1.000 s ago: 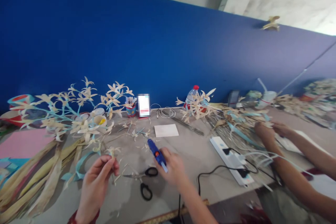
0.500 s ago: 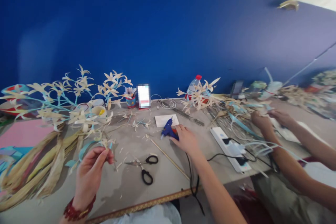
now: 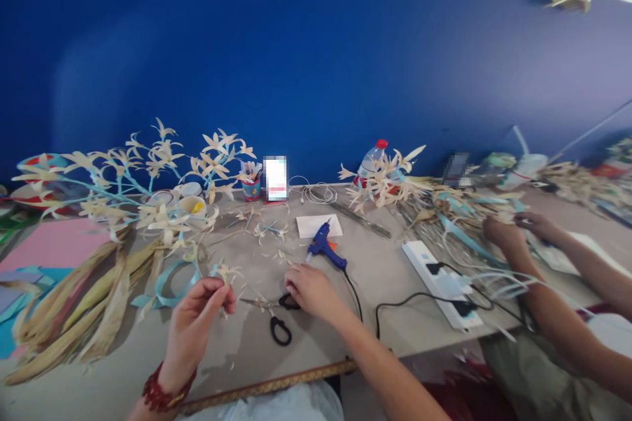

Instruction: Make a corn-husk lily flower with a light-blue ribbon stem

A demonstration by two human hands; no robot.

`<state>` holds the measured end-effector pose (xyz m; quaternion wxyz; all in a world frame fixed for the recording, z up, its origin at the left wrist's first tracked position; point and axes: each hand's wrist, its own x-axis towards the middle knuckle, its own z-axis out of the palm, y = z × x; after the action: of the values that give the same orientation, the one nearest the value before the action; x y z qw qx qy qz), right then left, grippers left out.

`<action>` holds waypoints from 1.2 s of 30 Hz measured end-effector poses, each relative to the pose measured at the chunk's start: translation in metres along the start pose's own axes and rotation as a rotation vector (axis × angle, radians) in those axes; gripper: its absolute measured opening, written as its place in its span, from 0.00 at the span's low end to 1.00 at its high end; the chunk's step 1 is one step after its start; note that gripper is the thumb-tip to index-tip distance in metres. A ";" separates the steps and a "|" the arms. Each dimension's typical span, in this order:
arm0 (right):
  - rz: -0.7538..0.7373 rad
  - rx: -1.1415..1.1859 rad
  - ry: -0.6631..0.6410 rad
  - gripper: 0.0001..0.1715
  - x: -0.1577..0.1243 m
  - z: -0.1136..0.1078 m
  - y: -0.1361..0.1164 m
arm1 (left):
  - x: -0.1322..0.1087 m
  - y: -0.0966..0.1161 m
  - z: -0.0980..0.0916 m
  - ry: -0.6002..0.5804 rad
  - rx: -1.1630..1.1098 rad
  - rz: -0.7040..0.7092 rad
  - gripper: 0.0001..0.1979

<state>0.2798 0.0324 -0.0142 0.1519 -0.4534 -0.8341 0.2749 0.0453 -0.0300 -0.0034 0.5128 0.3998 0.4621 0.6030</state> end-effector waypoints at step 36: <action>-0.025 0.876 0.374 0.09 0.002 0.025 -0.090 | 0.002 0.003 0.024 0.098 -0.029 0.075 0.07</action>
<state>0.2054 -0.0134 0.0198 0.4796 -0.3783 -0.6035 0.5125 0.0674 -0.0248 0.0055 0.4724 0.3795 0.4624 0.6473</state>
